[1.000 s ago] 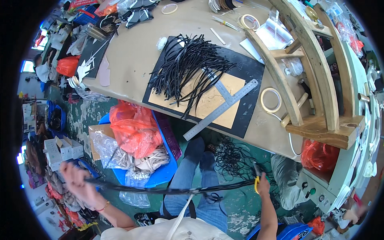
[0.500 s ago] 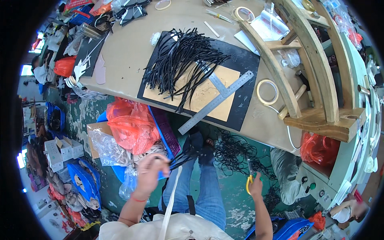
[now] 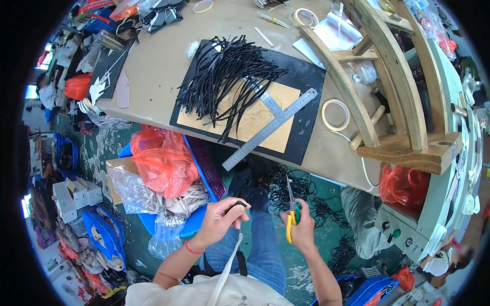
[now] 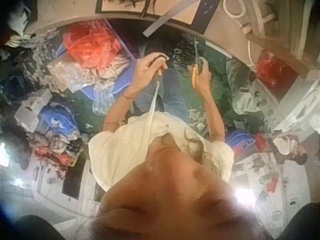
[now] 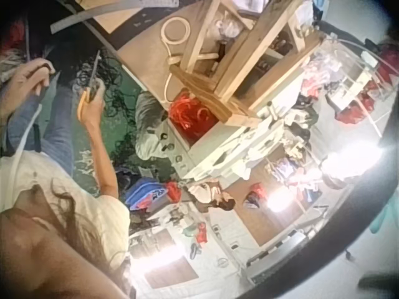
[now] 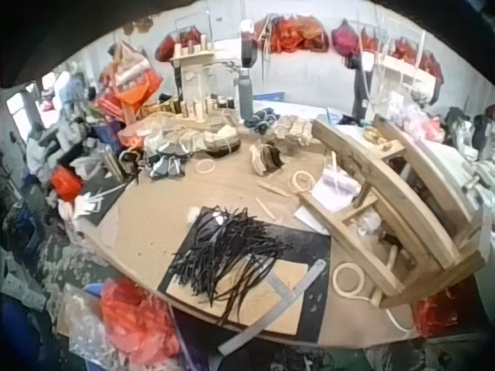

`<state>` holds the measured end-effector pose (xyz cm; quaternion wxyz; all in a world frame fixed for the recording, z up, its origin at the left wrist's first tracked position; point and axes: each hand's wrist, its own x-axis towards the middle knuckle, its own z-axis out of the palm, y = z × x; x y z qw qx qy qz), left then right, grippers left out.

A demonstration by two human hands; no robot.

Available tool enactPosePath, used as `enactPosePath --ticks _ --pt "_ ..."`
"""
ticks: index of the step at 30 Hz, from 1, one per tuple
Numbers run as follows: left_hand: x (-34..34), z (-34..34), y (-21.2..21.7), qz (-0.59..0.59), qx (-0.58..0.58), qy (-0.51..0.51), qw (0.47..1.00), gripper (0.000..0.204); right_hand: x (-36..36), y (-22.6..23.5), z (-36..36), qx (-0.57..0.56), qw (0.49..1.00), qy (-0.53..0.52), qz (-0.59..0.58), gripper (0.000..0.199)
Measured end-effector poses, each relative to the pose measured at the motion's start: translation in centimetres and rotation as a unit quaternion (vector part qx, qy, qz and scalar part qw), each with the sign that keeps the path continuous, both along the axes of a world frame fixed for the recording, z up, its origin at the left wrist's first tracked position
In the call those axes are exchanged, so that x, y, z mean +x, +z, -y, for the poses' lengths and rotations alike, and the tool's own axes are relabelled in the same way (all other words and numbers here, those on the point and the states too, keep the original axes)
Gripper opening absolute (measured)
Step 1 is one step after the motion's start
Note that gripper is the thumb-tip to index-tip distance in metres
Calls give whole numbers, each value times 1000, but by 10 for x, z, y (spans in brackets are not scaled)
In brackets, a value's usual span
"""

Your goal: The person measures and cuts black cables into uniform lengths using a metal ruler and yellow-handled scissors. They repeatedly align the cables against the ruler on a workbench, cut them, and place the finished pieces into a pile.

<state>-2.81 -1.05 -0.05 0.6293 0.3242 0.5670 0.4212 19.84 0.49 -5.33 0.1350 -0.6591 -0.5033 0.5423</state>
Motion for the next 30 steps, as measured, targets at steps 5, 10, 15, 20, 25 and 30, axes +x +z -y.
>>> enactPosePath --ticks 5,10,15,20,25,30 --pt "1 -4 0 1 4 -15 1000 21 -33 39 -26 2 992 -10 -129 50" --pt "2 -2 -6 9 1 -9 1000 22 -52 59 -37 0 982 15 -189 49" --pt "-1 -5 -8 10 5 -2 1000 23 -60 63 -44 -43 974 8 -222 50" --pt "-4 -9 -9 17 12 6 1000 30 -64 62 -53 -49 971 20 -234 50" --pt "-4 -11 -9 48 -3 18 999 44 -68 62 -62 -46 966 29 -252 49" --pt "-5 -14 -7 54 -3 4 999 58 -72 64 -69 -45 961 63 -265 46"
